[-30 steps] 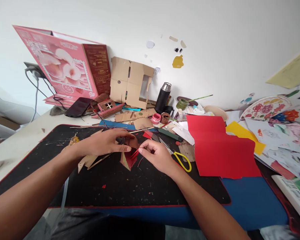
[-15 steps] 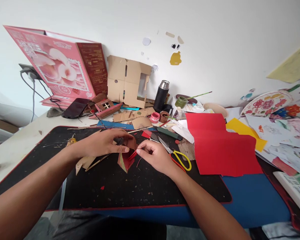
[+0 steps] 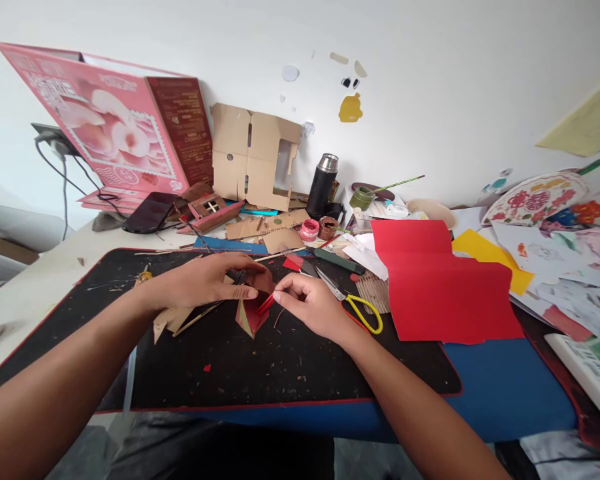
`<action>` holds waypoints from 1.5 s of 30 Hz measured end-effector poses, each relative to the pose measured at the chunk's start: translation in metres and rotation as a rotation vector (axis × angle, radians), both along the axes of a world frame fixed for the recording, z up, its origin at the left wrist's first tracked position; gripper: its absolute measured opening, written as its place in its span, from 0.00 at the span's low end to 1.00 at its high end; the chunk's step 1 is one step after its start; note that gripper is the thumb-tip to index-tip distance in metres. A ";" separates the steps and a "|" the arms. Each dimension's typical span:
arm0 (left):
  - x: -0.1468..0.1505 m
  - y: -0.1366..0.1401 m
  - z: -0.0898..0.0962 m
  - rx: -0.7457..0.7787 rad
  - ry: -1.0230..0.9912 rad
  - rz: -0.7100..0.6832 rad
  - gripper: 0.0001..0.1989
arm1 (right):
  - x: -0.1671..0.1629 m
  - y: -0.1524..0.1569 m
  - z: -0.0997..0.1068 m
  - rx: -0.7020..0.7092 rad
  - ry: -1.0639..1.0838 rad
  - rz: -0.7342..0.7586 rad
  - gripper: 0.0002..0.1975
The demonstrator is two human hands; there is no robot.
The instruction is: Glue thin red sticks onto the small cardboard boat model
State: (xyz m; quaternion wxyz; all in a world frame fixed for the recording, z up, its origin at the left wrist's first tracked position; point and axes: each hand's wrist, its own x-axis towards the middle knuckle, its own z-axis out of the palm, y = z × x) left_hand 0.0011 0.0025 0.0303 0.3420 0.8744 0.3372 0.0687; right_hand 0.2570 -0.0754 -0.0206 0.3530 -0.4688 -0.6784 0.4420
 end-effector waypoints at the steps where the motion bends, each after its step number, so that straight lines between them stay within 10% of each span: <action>1: 0.000 0.000 0.000 -0.005 -0.001 -0.002 0.30 | 0.000 0.000 0.000 0.000 0.000 0.001 0.10; 45: -0.001 0.001 0.002 0.003 0.018 -0.010 0.29 | 0.001 0.000 0.004 -0.002 -0.002 0.006 0.10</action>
